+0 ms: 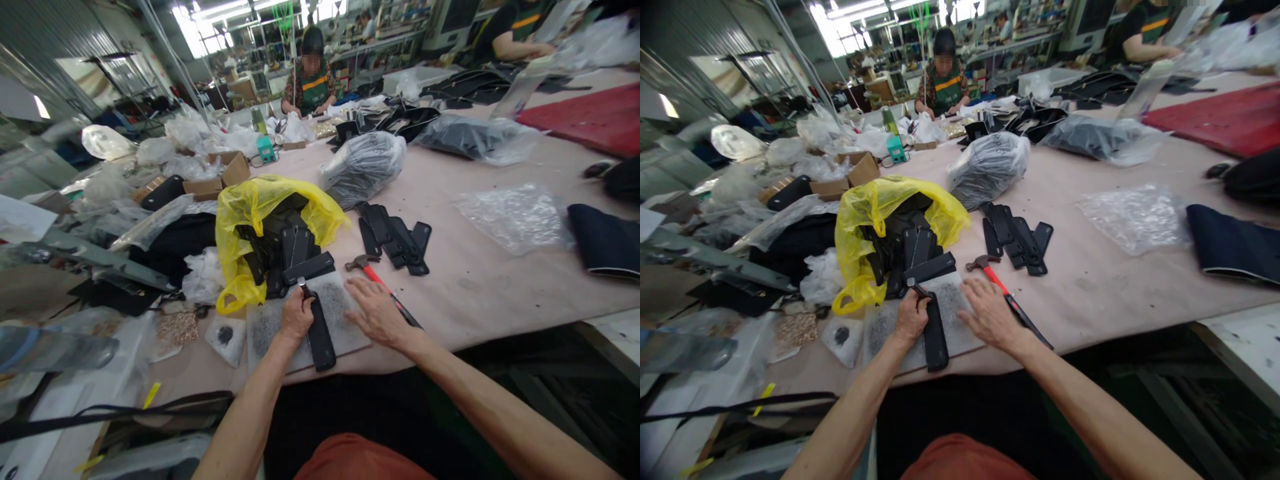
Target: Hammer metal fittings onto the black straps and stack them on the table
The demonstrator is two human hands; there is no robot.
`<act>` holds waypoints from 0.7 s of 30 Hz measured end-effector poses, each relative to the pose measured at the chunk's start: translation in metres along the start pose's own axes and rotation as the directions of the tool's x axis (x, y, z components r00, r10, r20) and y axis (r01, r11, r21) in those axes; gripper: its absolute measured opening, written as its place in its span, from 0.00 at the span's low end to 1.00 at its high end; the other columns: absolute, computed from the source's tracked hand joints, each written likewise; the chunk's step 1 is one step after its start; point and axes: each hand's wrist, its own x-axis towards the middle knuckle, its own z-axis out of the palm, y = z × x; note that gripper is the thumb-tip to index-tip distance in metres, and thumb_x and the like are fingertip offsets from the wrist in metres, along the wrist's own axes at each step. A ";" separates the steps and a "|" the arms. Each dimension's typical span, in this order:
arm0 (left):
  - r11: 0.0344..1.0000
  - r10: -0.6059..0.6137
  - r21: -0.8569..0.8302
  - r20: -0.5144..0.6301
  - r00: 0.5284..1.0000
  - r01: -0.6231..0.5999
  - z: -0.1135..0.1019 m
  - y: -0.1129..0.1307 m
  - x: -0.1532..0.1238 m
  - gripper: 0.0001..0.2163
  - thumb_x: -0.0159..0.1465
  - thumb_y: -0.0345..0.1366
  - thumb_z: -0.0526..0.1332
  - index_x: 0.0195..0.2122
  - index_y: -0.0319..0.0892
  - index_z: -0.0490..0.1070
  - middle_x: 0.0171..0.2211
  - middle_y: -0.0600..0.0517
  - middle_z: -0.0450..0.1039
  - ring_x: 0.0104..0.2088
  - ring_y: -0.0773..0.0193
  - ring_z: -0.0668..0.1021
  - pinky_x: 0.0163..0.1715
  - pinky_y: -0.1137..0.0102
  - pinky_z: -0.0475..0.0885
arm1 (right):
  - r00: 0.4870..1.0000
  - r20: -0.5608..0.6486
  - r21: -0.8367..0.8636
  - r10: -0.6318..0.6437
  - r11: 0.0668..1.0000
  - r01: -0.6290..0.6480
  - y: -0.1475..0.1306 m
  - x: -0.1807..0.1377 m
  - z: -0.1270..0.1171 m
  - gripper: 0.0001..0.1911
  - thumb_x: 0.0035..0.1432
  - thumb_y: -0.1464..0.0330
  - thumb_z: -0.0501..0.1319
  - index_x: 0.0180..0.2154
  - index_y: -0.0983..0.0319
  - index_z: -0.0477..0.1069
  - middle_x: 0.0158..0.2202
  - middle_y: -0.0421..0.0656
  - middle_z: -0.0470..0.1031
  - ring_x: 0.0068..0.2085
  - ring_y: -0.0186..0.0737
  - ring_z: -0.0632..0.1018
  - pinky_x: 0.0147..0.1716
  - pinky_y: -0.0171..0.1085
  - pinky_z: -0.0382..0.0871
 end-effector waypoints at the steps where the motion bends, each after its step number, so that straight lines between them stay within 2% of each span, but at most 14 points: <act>1: 1.000 0.004 0.001 0.003 1.000 -0.004 0.000 0.000 0.000 0.06 0.63 0.31 0.55 0.38 0.42 0.70 0.36 0.46 0.76 0.39 0.56 0.79 0.42 0.64 0.73 | 0.994 0.045 0.050 -0.102 0.994 0.100 -0.015 -0.002 0.003 0.33 0.64 0.56 0.55 0.65 0.63 0.56 0.66 0.53 0.58 0.66 0.55 0.58 0.62 0.55 0.50; 3: 1.000 -0.004 -0.003 0.009 1.000 0.004 -0.001 0.001 0.002 0.07 0.63 0.31 0.54 0.38 0.42 0.71 0.37 0.46 0.77 0.40 0.56 0.79 0.43 0.64 0.73 | 0.963 0.126 0.145 -0.240 0.964 0.222 -0.041 -0.008 0.014 0.41 0.60 0.49 0.57 0.67 0.64 0.52 0.68 0.53 0.56 0.68 0.55 0.54 0.65 0.56 0.43; 6: 0.994 -0.100 -0.032 -0.008 0.995 0.100 -0.004 0.001 0.010 0.07 0.63 0.33 0.55 0.37 0.42 0.71 0.35 0.46 0.77 0.39 0.57 0.79 0.41 0.65 0.72 | 0.945 0.166 0.211 -0.282 0.946 0.245 -0.060 -0.019 0.037 0.50 0.55 0.45 0.61 0.68 0.68 0.49 0.69 0.56 0.53 0.69 0.59 0.50 0.66 0.60 0.36; 9: 0.967 -0.234 -0.112 -0.022 0.972 0.230 -0.009 -0.002 0.022 0.06 0.61 0.33 0.56 0.36 0.41 0.72 0.33 0.49 0.78 0.35 0.59 0.78 0.38 0.67 0.72 | 0.949 0.168 0.232 -0.265 0.947 0.223 -0.060 -0.022 0.048 0.49 0.55 0.47 0.61 0.68 0.68 0.49 0.69 0.56 0.50 0.69 0.59 0.49 0.66 0.60 0.34; 11: 0.949 -0.272 -0.165 -0.003 0.962 0.268 -0.012 -0.004 0.028 0.06 0.60 0.34 0.57 0.35 0.41 0.72 0.32 0.50 0.78 0.34 0.60 0.78 0.37 0.68 0.72 | 0.946 0.176 0.251 -0.273 0.941 0.225 -0.057 -0.022 0.046 0.50 0.55 0.47 0.61 0.68 0.68 0.49 0.69 0.55 0.50 0.69 0.59 0.49 0.66 0.61 0.35; 15: 0.927 -0.293 -0.247 -0.001 0.956 0.284 -0.015 -0.006 0.025 0.06 0.60 0.35 0.57 0.34 0.40 0.72 0.31 0.50 0.77 0.32 0.61 0.78 0.36 0.69 0.72 | 0.943 0.181 0.275 -0.281 0.935 0.226 -0.055 -0.021 0.036 0.51 0.56 0.43 0.57 0.68 0.68 0.48 0.70 0.56 0.49 0.70 0.59 0.48 0.67 0.60 0.35; 21: 0.939 -0.317 -0.189 -0.149 0.937 0.288 -0.025 -0.004 0.005 0.08 0.61 0.37 0.58 0.35 0.40 0.74 0.32 0.49 0.78 0.34 0.59 0.78 0.37 0.66 0.73 | 0.936 0.184 0.228 -0.299 0.940 0.256 -0.053 -0.012 0.041 0.49 0.59 0.43 0.53 0.69 0.68 0.46 0.70 0.56 0.47 0.70 0.56 0.47 0.67 0.59 0.32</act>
